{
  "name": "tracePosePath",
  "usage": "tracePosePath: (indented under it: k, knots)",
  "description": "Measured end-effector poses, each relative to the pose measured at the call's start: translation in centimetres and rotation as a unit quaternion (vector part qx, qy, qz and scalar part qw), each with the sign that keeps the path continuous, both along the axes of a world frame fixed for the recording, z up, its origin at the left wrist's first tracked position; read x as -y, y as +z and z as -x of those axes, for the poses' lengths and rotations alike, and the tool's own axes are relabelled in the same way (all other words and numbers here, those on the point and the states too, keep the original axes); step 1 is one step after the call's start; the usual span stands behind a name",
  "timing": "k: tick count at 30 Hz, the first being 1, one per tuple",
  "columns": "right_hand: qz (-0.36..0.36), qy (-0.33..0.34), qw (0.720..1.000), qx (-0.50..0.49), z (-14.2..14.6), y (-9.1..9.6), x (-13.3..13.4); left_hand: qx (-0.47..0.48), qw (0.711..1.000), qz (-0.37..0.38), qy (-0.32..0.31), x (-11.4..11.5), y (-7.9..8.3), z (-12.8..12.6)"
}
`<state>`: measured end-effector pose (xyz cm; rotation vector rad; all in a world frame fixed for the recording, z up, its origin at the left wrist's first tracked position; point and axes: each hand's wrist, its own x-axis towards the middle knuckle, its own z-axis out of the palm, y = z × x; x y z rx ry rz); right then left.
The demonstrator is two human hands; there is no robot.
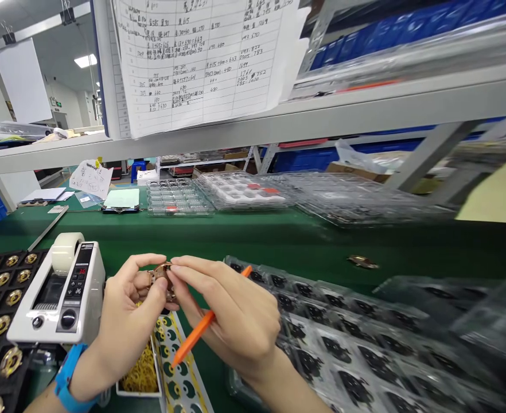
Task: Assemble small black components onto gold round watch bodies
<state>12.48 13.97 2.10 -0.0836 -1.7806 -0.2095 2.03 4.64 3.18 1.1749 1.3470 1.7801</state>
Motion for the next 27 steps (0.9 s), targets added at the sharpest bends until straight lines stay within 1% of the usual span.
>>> tracePosePath:
  k: [4,8,11,16,22,25,27]
  knots:
    - [0.008,0.016,1.0,-0.007,0.12,-0.13,-0.21,-0.04,0.998,-0.029,0.031,-0.12,-0.22,-0.19]
    - [-0.008,0.023,1.0,0.0,0.19,-0.16,-0.5,-0.087,0.994,-0.047,0.056,-0.26,-0.42,-0.07]
    - [-0.019,0.023,0.999,0.011,0.09,-0.14,-0.54,-0.124,0.988,-0.051,0.08,-0.25,-0.51,0.07]
    - [-0.015,0.024,1.0,-0.003,0.0,-0.32,-0.38,-0.189,0.974,-0.074,0.099,-0.12,-0.28,-0.05]
    - [-0.028,0.012,0.999,-0.019,0.29,-0.66,-0.53,-0.205,0.968,-0.083,0.116,-0.18,-0.51,-0.24]
    - [-0.03,0.01,0.999,-0.017,0.46,-0.67,-0.49,-0.198,0.971,-0.073,0.11,-0.22,-0.65,-0.23]
    - [-0.015,0.013,1.0,-0.016,0.56,-0.61,-0.37,-0.182,0.976,-0.056,0.102,-0.24,-0.54,-0.18]
